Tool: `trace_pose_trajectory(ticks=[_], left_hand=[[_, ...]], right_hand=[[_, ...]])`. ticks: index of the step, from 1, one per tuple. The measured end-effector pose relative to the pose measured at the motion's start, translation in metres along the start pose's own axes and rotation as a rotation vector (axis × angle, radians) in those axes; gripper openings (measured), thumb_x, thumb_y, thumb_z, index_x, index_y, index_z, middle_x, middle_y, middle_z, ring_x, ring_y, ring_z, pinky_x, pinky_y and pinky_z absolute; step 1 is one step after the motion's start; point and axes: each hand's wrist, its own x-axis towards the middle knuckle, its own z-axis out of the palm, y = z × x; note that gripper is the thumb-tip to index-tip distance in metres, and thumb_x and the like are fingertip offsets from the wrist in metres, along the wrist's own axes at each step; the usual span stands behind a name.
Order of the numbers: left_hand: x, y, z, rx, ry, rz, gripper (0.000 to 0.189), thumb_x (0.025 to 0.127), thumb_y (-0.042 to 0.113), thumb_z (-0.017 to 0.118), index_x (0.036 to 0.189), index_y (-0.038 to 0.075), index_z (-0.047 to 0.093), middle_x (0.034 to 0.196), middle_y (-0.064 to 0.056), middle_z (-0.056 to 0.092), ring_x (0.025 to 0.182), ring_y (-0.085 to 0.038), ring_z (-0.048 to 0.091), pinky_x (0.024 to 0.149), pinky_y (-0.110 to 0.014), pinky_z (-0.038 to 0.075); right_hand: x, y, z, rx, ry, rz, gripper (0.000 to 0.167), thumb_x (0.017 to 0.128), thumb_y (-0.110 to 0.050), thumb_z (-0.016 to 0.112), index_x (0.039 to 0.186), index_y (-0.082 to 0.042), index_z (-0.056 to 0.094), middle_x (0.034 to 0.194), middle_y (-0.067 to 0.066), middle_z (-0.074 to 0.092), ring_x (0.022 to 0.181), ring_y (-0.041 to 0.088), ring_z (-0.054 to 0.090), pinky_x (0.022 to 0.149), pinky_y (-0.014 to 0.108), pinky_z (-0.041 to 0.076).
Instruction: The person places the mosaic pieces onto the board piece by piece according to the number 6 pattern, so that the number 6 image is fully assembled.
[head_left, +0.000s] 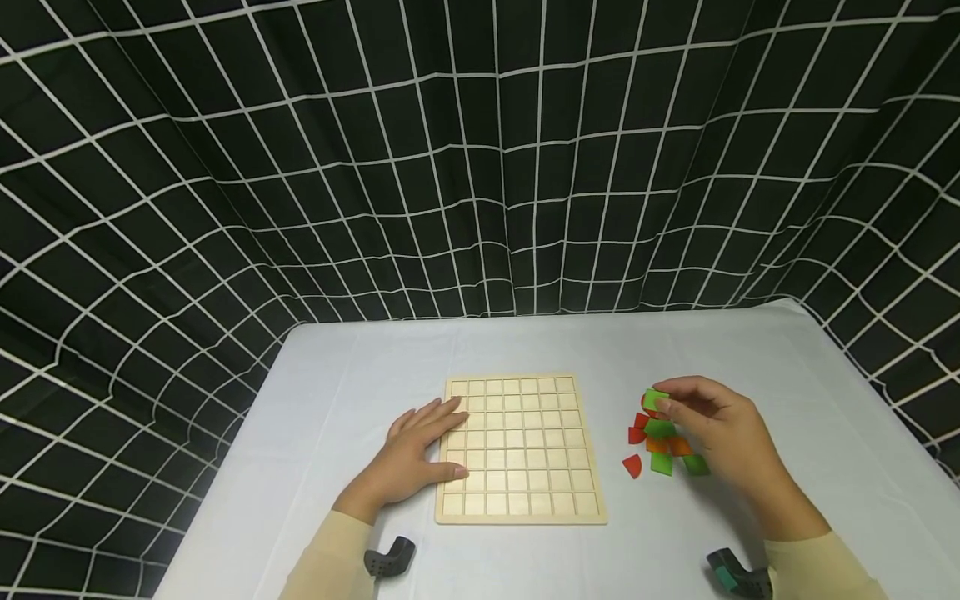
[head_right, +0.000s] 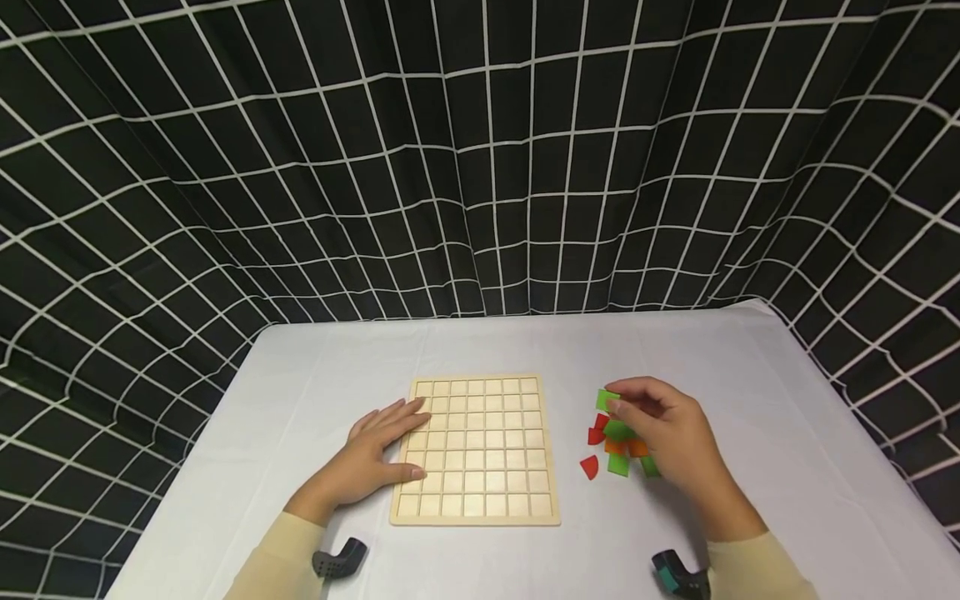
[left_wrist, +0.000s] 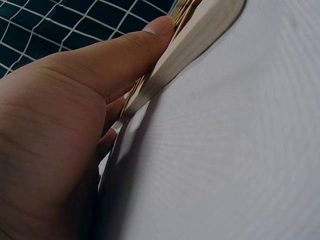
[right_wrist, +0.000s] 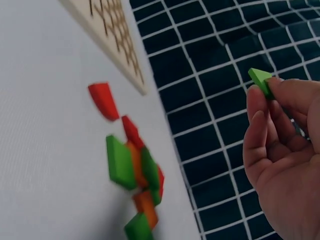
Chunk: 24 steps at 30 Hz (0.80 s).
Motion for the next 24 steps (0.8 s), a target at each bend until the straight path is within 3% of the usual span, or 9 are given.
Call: trace_pose_trajectory(ticks=[10,14,20,24], left_hand=[[0.000,-0.002,0.000,-0.011,0.012,0.012,0.087,0.090,0.055,0.086,0.163,0.022,0.054,0.176,0.004,0.031,0.164,-0.025,0.018,0.130,-0.055,-0.001],[0.000,-0.001,0.000,-0.014,0.016,0.010,0.086,0.090,0.055,0.086,0.162,0.021,0.055,0.176,0.004,0.031,0.164,-0.025,0.019,0.130,-0.054,-0.001],[0.000,-0.002,0.000,-0.015,0.021,0.007,0.086,0.089,0.057,0.086,0.162,0.023,0.055,0.176,0.004,0.032,0.163,-0.024,0.020,0.130,-0.055,-0.001],[0.000,-0.002,0.001,-0.010,0.015,0.003,0.086,0.089,0.056,0.086,0.163,0.023,0.055,0.176,0.005,0.031,0.163,-0.023,0.019,0.130,-0.054,-0.001]], right_hand=[[-0.006,-0.029,0.009,0.060,0.010,-0.074,0.020,0.105,-0.011,0.076,0.124,-0.004,0.077,0.112,0.004,0.078,0.102,0.007,0.071,0.085,0.016,0.058],[-0.009,-0.036,0.017,0.117,-0.006,-0.110,0.018,0.103,-0.006,0.077,0.120,-0.002,0.078,0.106,0.006,0.078,0.091,0.014,0.074,0.076,0.022,0.061],[-0.009,-0.045,0.029,0.103,-0.031,-0.180,0.015,0.102,-0.004,0.078,0.117,-0.007,0.079,0.102,0.010,0.076,0.078,0.021,0.071,0.064,0.025,0.059],[-0.005,-0.053,0.035,0.107,-0.038,-0.215,0.013,0.102,-0.003,0.078,0.114,-0.008,0.079,0.102,0.010,0.076,0.074,0.020,0.069,0.063,0.025,0.058]])
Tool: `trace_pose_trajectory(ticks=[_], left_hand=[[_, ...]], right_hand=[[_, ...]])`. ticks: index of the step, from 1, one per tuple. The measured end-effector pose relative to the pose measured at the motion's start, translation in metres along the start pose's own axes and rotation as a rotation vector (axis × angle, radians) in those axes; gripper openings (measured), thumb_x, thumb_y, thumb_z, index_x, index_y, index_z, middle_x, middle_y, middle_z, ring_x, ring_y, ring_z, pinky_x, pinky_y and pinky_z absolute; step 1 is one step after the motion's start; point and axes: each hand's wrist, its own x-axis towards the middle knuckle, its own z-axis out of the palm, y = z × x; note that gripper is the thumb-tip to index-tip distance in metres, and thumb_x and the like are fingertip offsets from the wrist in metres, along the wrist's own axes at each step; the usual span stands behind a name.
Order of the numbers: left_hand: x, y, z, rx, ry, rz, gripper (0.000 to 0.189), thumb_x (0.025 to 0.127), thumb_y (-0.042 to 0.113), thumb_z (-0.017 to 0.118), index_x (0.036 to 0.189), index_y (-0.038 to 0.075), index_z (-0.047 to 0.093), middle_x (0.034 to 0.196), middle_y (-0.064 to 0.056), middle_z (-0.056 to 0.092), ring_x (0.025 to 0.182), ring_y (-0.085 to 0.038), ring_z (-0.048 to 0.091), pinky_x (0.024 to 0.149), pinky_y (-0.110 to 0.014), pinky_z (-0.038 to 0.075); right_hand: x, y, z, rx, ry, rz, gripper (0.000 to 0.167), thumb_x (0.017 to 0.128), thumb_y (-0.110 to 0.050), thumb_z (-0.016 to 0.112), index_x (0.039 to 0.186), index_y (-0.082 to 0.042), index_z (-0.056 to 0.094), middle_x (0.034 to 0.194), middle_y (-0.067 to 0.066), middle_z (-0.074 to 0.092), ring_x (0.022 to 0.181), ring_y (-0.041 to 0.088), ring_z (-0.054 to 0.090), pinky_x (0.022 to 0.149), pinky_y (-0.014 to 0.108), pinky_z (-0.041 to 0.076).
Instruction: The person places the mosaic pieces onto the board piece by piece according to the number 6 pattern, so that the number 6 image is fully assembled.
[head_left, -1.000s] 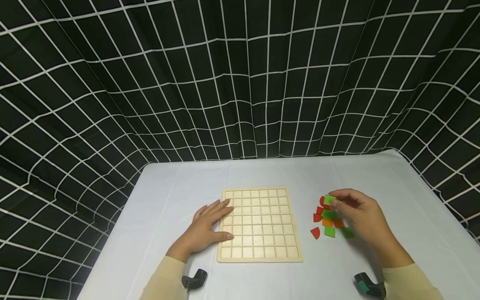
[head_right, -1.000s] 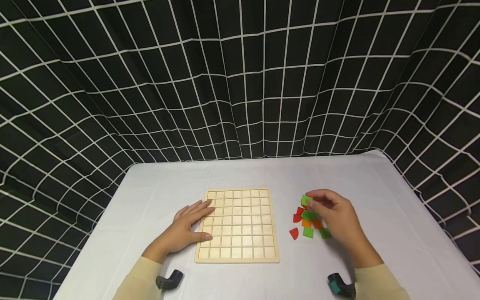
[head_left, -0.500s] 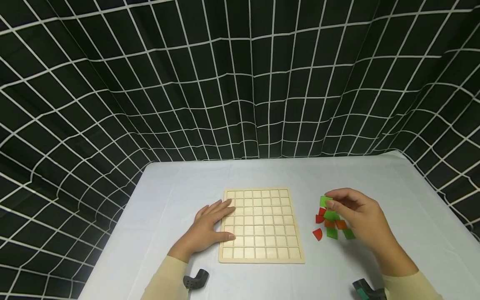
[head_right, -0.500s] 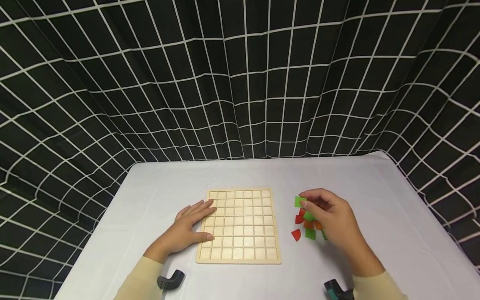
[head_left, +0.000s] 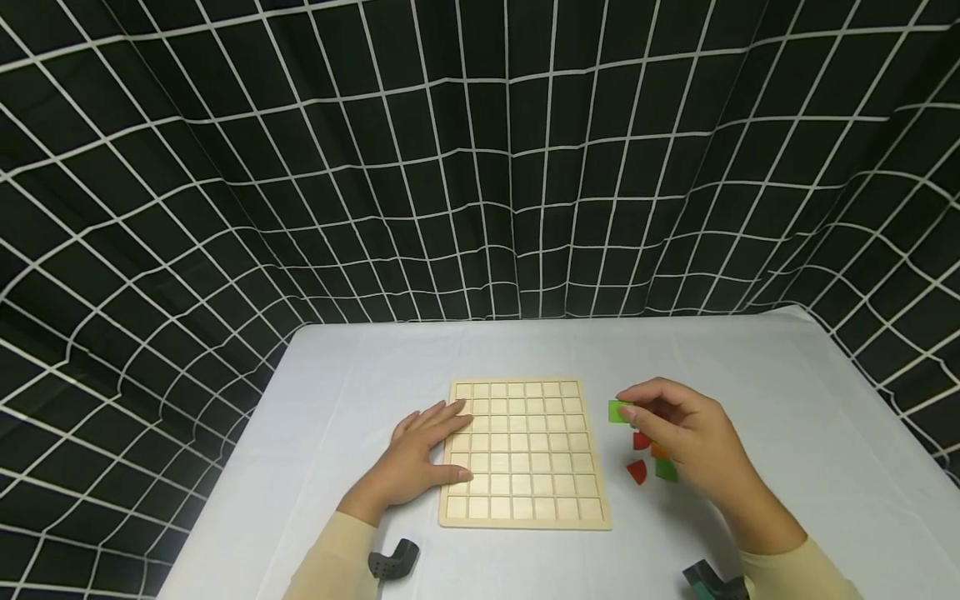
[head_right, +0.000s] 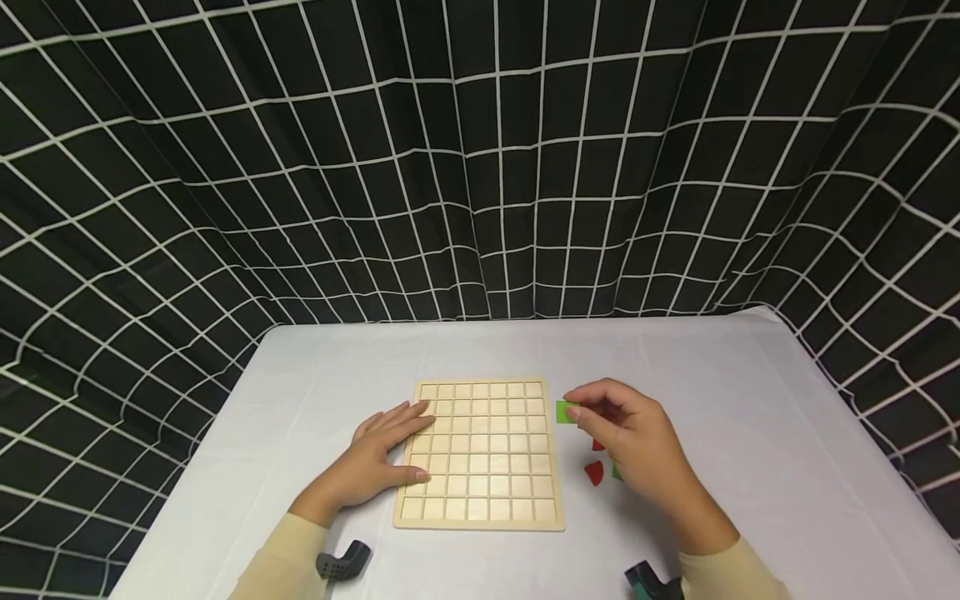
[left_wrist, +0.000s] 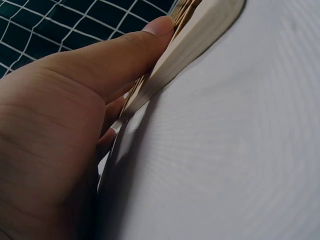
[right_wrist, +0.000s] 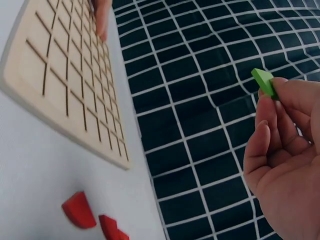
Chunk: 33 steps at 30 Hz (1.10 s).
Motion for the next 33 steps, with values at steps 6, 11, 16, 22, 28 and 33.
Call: trace_pose_trajectory(ticks=[6,11,16,22,28,33], left_hand=[[0.000,0.001,-0.001,0.002,-0.005,-0.009,0.086,0.090,0.054,0.086,0.163,0.022,0.054,0.176,0.005,0.031,0.164,-0.024,0.019,0.130,-0.054,0.000],[0.000,0.002,-0.001,0.001,-0.005,-0.011,0.085,0.090,0.053,0.086,0.163,0.023,0.054,0.176,0.004,0.031,0.164,-0.024,0.019,0.130,-0.054,0.000],[0.001,0.000,0.000,0.011,-0.002,-0.010,0.085,0.090,0.054,0.086,0.163,0.023,0.055,0.176,0.005,0.032,0.163,-0.023,0.020,0.130,-0.053,0.000],[0.001,-0.001,0.000,0.016,-0.001,-0.010,0.085,0.090,0.056,0.086,0.163,0.024,0.055,0.176,0.005,0.031,0.163,-0.023,0.020,0.130,-0.053,0.000],[0.001,0.001,-0.001,0.009,-0.001,-0.018,0.085,0.090,0.053,0.087,0.162,0.023,0.055,0.176,0.005,0.032,0.164,-0.024,0.019,0.130,-0.054,0.000],[0.002,0.001,-0.001,0.007,-0.003,-0.022,0.085,0.090,0.053,0.087,0.162,0.023,0.055,0.176,0.006,0.032,0.164,-0.024,0.019,0.130,-0.054,0.001]], right_hand=[[0.007,-0.005,0.009,-0.024,0.002,0.023,0.011,0.102,-0.009,0.079,0.113,-0.011,0.080,0.106,0.005,0.076,0.085,0.020,0.067,0.069,0.024,0.058],[0.012,-0.006,0.016,0.001,-0.010,0.031,0.010,0.102,-0.009,0.079,0.112,-0.010,0.081,0.107,0.005,0.076,0.087,0.019,0.070,0.066,0.025,0.059],[0.019,-0.005,0.024,0.029,-0.027,0.009,0.009,0.102,-0.006,0.078,0.110,-0.008,0.080,0.107,0.006,0.077,0.092,0.020,0.072,0.078,0.024,0.060],[0.027,-0.005,0.037,0.062,-0.059,0.012,0.009,0.102,-0.009,0.078,0.111,-0.009,0.080,0.108,0.003,0.077,0.097,0.021,0.073,0.083,0.025,0.060],[0.032,-0.005,0.051,0.130,-0.112,0.001,0.010,0.101,-0.007,0.079,0.112,-0.007,0.079,0.109,0.005,0.076,0.094,0.021,0.071,0.081,0.026,0.059],[0.036,-0.004,0.060,0.176,-0.134,0.034,0.011,0.100,-0.007,0.080,0.111,-0.006,0.079,0.109,0.007,0.076,0.096,0.023,0.071,0.083,0.026,0.059]])
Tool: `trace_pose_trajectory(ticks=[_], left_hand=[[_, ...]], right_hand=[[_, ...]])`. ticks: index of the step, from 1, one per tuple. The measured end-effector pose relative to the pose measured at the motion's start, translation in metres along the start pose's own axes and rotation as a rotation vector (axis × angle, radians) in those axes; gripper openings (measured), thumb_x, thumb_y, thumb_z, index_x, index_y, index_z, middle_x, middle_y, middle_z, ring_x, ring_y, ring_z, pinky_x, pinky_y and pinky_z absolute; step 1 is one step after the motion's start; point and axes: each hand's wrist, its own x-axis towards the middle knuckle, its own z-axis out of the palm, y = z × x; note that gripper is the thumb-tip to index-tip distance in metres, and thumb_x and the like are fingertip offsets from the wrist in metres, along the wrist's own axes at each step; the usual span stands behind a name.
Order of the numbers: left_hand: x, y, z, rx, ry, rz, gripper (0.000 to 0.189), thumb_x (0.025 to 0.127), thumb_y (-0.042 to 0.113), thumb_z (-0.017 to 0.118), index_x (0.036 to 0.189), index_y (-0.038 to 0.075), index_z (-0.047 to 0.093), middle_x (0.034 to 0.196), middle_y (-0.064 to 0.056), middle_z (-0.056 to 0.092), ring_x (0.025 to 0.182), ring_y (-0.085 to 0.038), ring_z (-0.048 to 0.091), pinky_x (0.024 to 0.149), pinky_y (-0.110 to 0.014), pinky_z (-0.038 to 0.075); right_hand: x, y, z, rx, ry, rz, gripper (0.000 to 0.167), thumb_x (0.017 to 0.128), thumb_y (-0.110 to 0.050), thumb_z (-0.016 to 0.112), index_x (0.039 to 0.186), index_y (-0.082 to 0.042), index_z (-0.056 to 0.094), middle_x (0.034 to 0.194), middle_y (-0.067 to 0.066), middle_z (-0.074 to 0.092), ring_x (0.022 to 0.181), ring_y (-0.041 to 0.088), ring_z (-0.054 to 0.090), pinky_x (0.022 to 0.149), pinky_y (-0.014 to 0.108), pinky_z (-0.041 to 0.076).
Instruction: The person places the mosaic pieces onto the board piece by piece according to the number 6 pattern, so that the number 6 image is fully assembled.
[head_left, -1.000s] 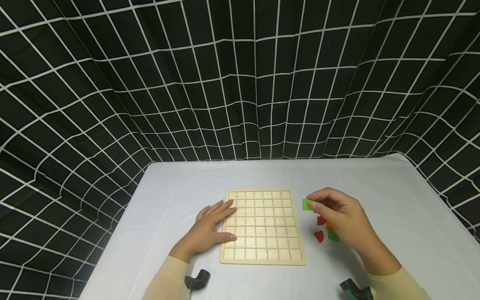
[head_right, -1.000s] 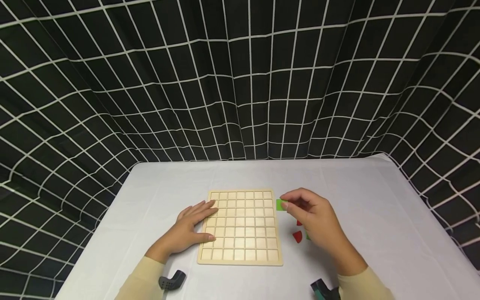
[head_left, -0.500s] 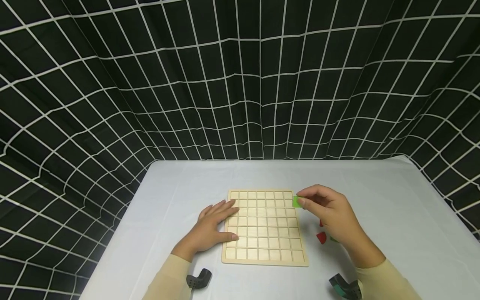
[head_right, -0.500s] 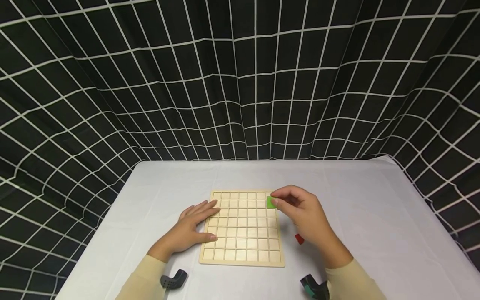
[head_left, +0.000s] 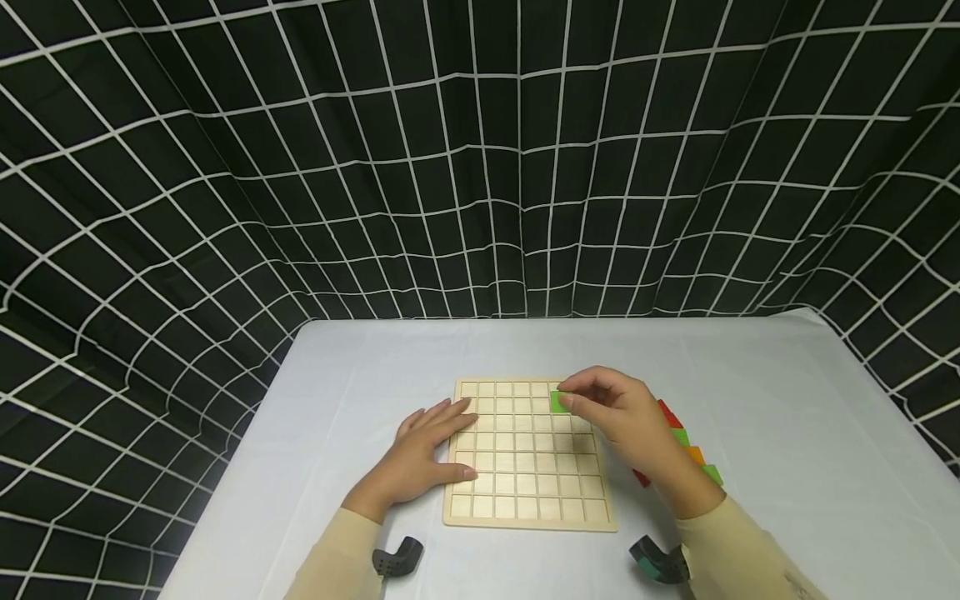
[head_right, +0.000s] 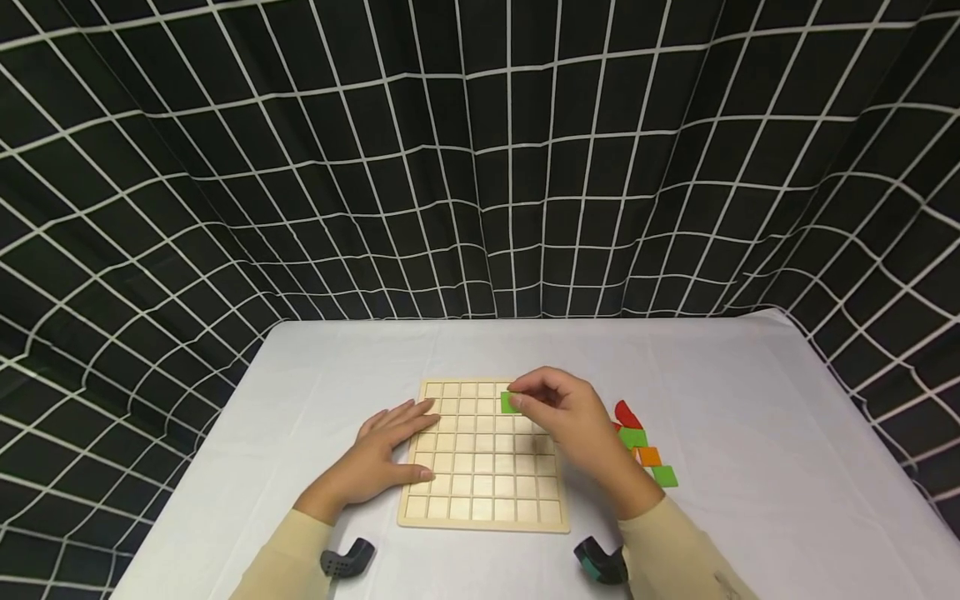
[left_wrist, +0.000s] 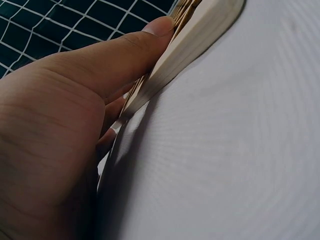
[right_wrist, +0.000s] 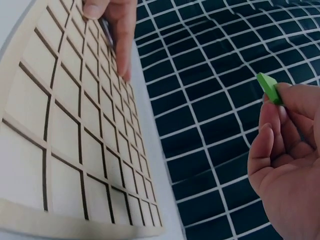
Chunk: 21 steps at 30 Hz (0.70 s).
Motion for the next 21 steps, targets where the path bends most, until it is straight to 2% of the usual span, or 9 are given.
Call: trace_pose_trajectory(ticks=[5,21], left_hand=[[0.000,-0.001,0.000,0.000,0.002,0.005,0.085,0.090,0.053,0.087,0.163,0.023,0.055,0.176,0.006,0.032,0.164,-0.024,0.019,0.130,-0.054,0.001],[0.000,-0.002,-0.001,0.001,0.000,0.013,0.085,0.090,0.055,0.086,0.163,0.024,0.055,0.176,0.005,0.031,0.164,-0.025,0.019,0.130,-0.055,0.002]], right_hand=[[0.009,0.006,0.008,0.004,-0.007,0.042,0.011,0.100,-0.010,0.081,0.111,-0.007,0.080,0.109,0.006,0.076,0.098,0.026,0.070,0.086,0.028,0.059],[0.039,0.037,0.029,-0.049,-0.022,0.093,0.007,0.101,-0.011,0.079,0.107,-0.009,0.079,0.103,0.003,0.077,0.096,0.026,0.069,0.085,0.034,0.058]])
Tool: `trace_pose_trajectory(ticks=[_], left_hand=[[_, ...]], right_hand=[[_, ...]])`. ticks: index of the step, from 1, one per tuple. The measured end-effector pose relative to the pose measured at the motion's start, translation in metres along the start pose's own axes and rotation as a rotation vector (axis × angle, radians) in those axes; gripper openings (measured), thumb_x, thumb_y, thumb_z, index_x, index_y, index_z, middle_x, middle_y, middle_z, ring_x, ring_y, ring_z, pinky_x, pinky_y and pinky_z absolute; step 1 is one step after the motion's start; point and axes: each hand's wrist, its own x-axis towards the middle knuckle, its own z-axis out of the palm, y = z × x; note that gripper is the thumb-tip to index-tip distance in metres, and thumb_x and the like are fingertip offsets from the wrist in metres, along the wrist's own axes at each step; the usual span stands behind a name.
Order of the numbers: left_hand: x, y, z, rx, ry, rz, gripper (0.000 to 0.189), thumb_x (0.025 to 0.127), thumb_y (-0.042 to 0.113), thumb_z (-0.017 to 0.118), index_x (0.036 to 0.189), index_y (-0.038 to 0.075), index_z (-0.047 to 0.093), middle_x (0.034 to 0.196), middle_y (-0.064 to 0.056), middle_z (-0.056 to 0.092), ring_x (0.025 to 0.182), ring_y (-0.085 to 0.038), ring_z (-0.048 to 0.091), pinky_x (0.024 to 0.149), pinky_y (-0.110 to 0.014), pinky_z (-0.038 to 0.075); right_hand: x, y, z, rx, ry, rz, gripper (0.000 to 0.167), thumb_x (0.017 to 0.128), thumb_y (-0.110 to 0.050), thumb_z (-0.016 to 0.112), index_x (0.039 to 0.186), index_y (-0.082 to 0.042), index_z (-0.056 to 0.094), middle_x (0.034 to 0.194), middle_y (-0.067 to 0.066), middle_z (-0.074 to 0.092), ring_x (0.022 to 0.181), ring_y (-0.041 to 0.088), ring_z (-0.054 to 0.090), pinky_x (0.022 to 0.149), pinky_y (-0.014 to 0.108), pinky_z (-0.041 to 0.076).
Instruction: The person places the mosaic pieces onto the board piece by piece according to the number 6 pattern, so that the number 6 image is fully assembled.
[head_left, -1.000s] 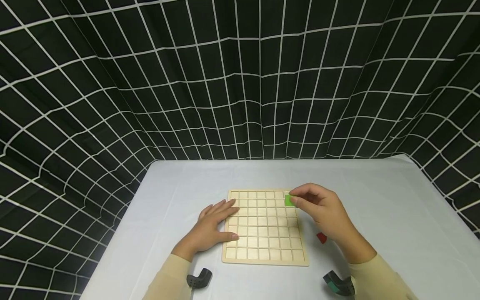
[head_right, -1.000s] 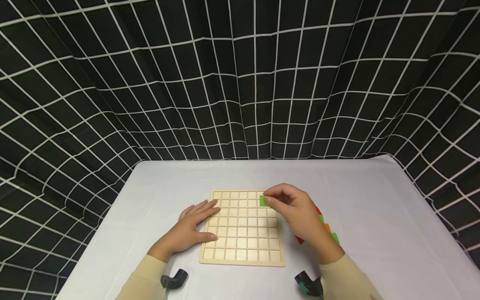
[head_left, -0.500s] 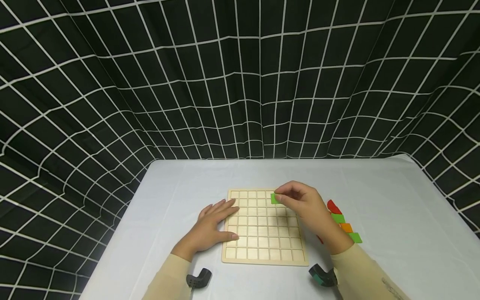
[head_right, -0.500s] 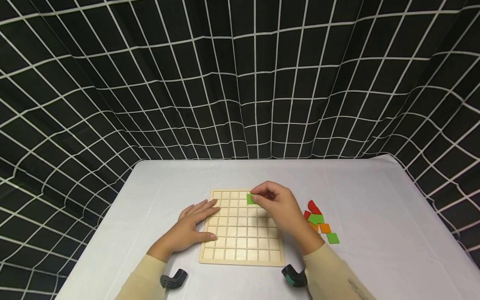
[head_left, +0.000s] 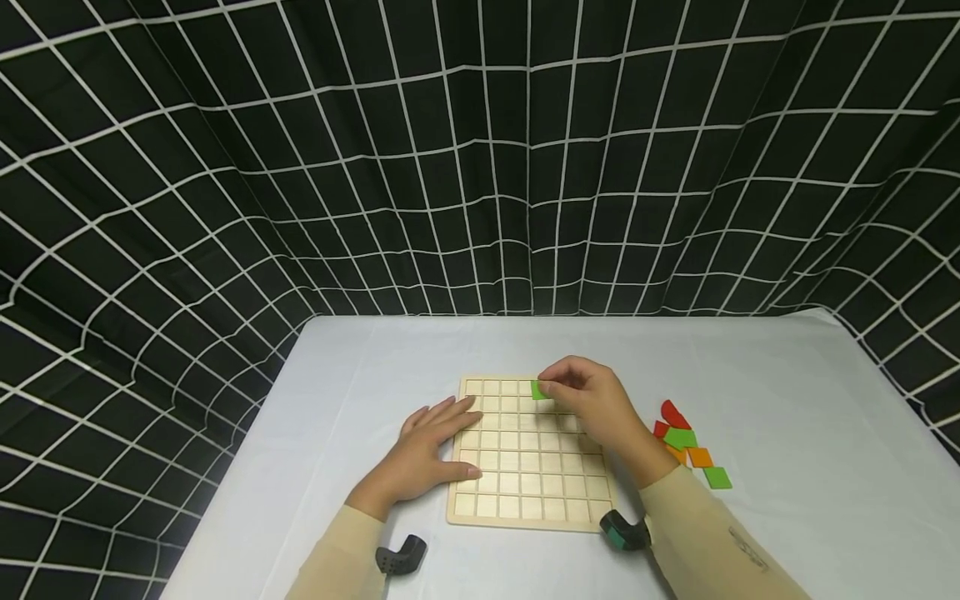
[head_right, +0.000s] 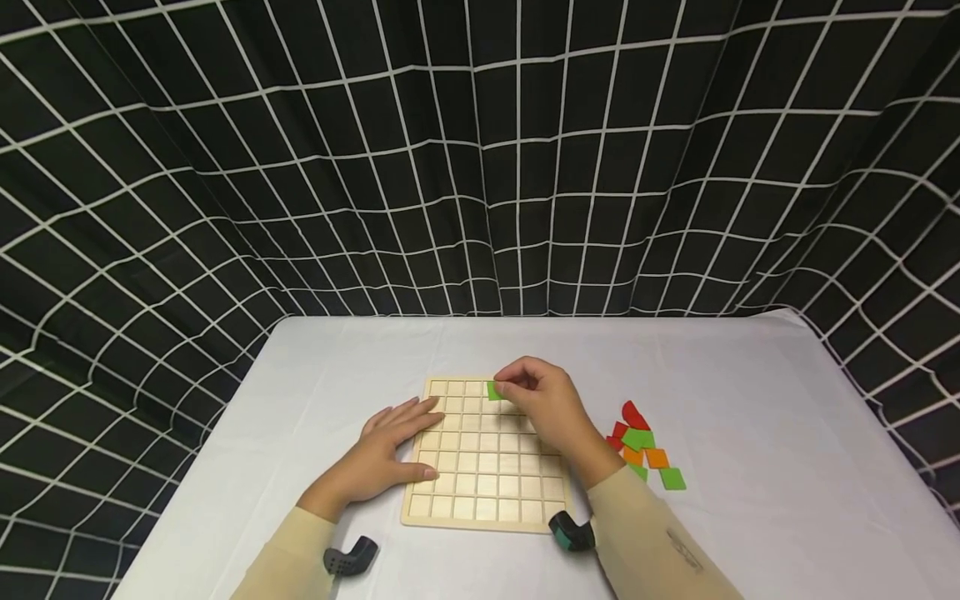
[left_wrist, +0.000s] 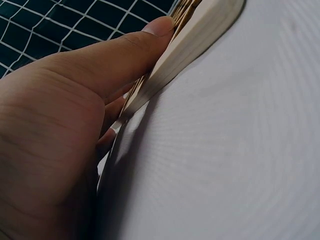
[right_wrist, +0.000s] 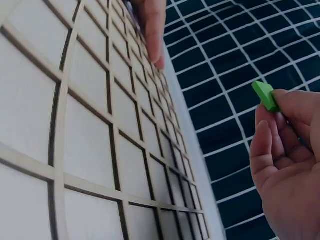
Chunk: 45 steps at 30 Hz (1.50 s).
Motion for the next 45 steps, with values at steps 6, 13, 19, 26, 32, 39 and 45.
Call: trace_pose_trajectory(ticks=[6,13,19,26,32,39,45], left_hand=[[0.001,0.002,0.000,0.006,-0.004,0.011,0.084,0.091,0.054,0.086,0.163,0.024,0.054,0.176,0.005,0.032,0.163,-0.023,0.019,0.130,-0.055,0.002],[0.002,0.004,0.000,0.006,-0.003,0.009,0.085,0.090,0.055,0.086,0.163,0.025,0.054,0.176,0.006,0.031,0.164,-0.022,0.019,0.130,-0.053,0.001],[0.003,0.004,0.000,0.011,-0.007,0.006,0.085,0.090,0.056,0.085,0.163,0.026,0.054,0.176,0.007,0.030,0.164,-0.022,0.019,0.130,-0.053,0.001],[0.003,0.004,-0.001,0.012,-0.008,-0.008,0.085,0.090,0.055,0.086,0.163,0.026,0.054,0.176,0.009,0.030,0.164,-0.020,0.018,0.130,-0.052,0.001],[0.002,0.003,0.000,0.017,-0.008,-0.006,0.084,0.091,0.056,0.085,0.163,0.026,0.054,0.176,0.008,0.030,0.163,-0.020,0.018,0.130,-0.053,0.001],[0.001,0.002,0.000,0.011,-0.007,-0.014,0.085,0.091,0.056,0.085,0.163,0.026,0.054,0.176,0.008,0.030,0.164,-0.021,0.018,0.130,-0.053,0.001],[0.001,0.000,0.001,0.010,0.000,-0.013,0.085,0.090,0.056,0.085,0.163,0.025,0.054,0.176,0.007,0.031,0.164,-0.022,0.019,0.130,-0.053,0.001]], right_hand=[[0.006,0.010,0.003,-0.026,-0.007,0.028,0.006,0.102,-0.012,0.079,0.105,-0.008,0.078,0.098,0.003,0.075,0.091,0.026,0.063,0.079,0.034,0.053],[0.012,0.022,0.009,-0.051,-0.028,0.055,0.008,0.102,-0.015,0.079,0.103,-0.007,0.077,0.092,0.002,0.073,0.086,0.024,0.060,0.073,0.033,0.050],[0.014,0.029,0.014,-0.103,-0.008,0.097,0.007,0.099,-0.015,0.083,0.099,-0.012,0.077,0.090,0.000,0.073,0.086,0.024,0.061,0.075,0.035,0.051],[0.015,0.035,0.017,-0.131,-0.029,0.099,0.007,0.099,-0.014,0.083,0.096,-0.013,0.077,0.085,0.000,0.071,0.080,0.023,0.061,0.069,0.033,0.052],[0.014,0.038,0.021,-0.186,-0.041,0.064,0.009,0.098,-0.013,0.084,0.095,-0.014,0.076,0.082,-0.003,0.070,0.077,0.021,0.062,0.069,0.033,0.052],[0.016,0.038,0.025,-0.217,-0.032,0.064,0.009,0.099,-0.014,0.083,0.095,-0.014,0.075,0.082,-0.004,0.069,0.076,0.020,0.061,0.070,0.036,0.053],[0.018,0.038,0.026,-0.226,-0.043,0.080,0.010,0.099,-0.014,0.083,0.095,-0.015,0.074,0.082,-0.003,0.068,0.078,0.020,0.061,0.072,0.037,0.053]])
